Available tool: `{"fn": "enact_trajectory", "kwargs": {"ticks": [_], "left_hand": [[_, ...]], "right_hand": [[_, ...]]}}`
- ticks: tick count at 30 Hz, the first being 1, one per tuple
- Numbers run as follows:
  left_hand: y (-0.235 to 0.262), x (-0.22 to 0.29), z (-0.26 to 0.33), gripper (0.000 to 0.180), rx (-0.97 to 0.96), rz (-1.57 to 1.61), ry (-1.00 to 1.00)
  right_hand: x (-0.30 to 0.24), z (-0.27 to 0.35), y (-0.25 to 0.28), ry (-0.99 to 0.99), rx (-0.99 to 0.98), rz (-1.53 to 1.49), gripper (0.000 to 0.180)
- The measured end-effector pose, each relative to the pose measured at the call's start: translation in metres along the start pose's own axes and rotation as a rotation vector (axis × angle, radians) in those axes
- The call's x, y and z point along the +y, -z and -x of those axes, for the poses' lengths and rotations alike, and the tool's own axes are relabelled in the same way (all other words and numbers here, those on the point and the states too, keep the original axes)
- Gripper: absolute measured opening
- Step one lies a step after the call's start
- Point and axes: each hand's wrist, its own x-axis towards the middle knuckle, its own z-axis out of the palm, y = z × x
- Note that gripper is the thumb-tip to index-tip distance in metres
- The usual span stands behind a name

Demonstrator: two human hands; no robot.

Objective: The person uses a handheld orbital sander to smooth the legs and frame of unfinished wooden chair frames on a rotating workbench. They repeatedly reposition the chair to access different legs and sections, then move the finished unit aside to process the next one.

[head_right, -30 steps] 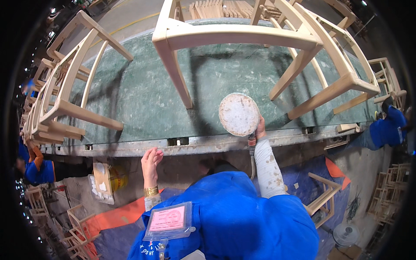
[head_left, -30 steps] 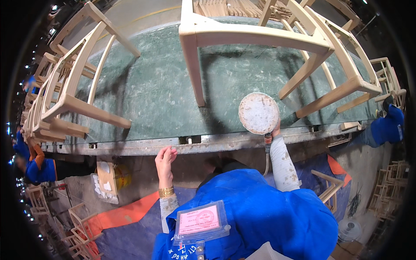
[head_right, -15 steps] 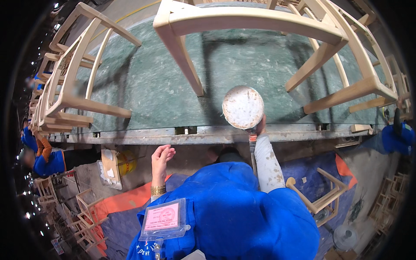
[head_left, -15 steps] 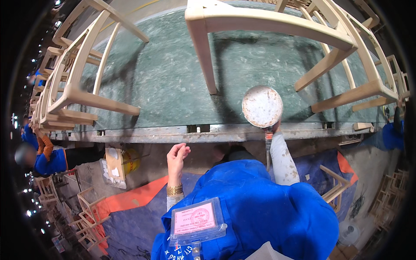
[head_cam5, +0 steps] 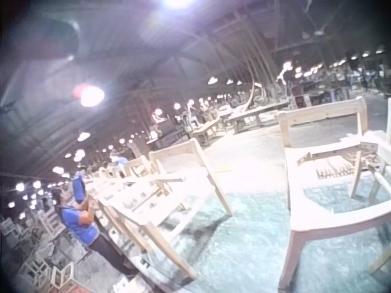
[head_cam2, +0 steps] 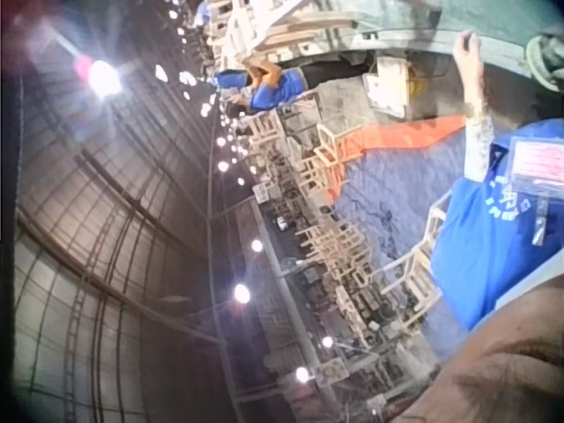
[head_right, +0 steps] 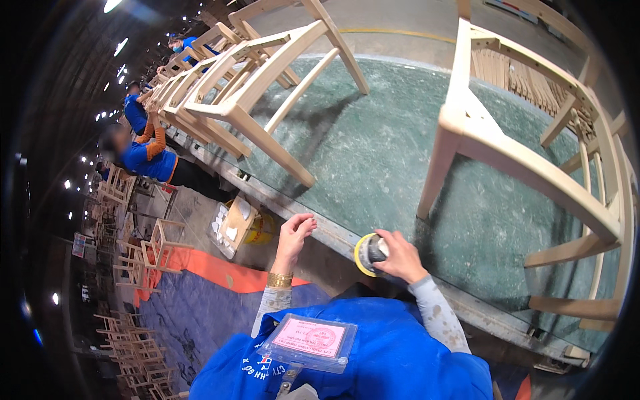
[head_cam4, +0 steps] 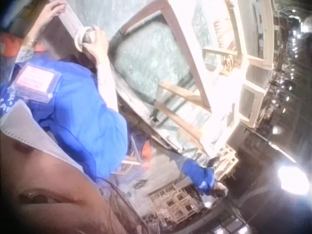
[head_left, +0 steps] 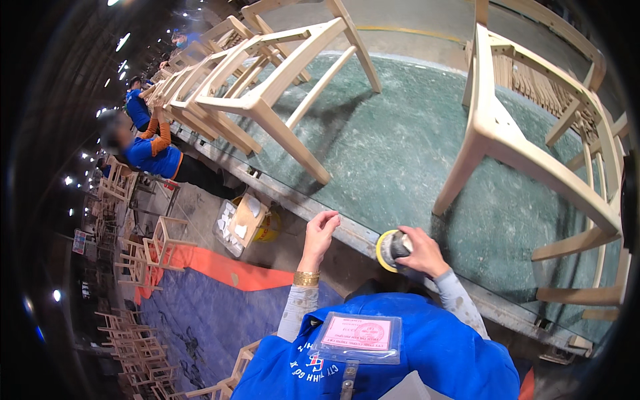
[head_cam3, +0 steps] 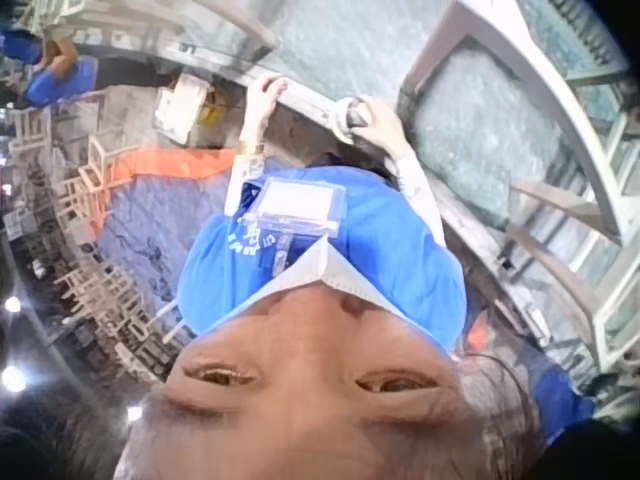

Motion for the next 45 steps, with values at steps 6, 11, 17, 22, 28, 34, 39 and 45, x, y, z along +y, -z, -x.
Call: {"fn": "enact_trajectory", "kwargs": {"ticks": [6, 11, 17, 22, 28, 34, 39, 45], "left_hand": [[0.057, -0.013, -0.028, 0.026, 0.174, 0.037, -0.041], [0.12, -0.029, -0.074, 0.034, 0.227, 0.089, -0.004], [0.16, -0.002, -0.148, 0.062, 0.05, 0.135, -0.142], [0.12, 0.044, -0.195, 0.077, 0.133, -0.028, -0.585], [0.067, 0.055, -0.211, 0.061, 0.383, 0.101, -0.567], [0.068, 0.057, -0.212, 0.048, 0.473, 0.058, -0.649], [0.072, 0.059, -0.206, 0.049, 0.459, 0.077, -0.644], [0.105, 0.04, -0.184, 0.051, 0.446, 0.02, -0.724]], "right_hand": [[0.005, -0.104, -0.033, -0.204, 0.074, 0.177, 0.072], [0.046, -0.165, -0.039, -0.476, 0.387, 0.329, 0.071], [0.03, -0.21, -0.027, -0.737, 0.287, 0.599, 0.063], [0.008, -0.31, 0.035, -0.315, 0.517, -0.067, 0.048], [-0.009, -0.493, 0.142, -0.062, 0.639, -0.54, 0.049], [-0.022, -0.65, 0.186, -0.022, 0.328, -0.888, 0.078], [-0.013, -0.659, 0.161, 0.245, 0.516, -0.55, 0.058], [-0.019, -0.559, 0.18, 0.292, 0.595, -0.542, 0.039]]}}
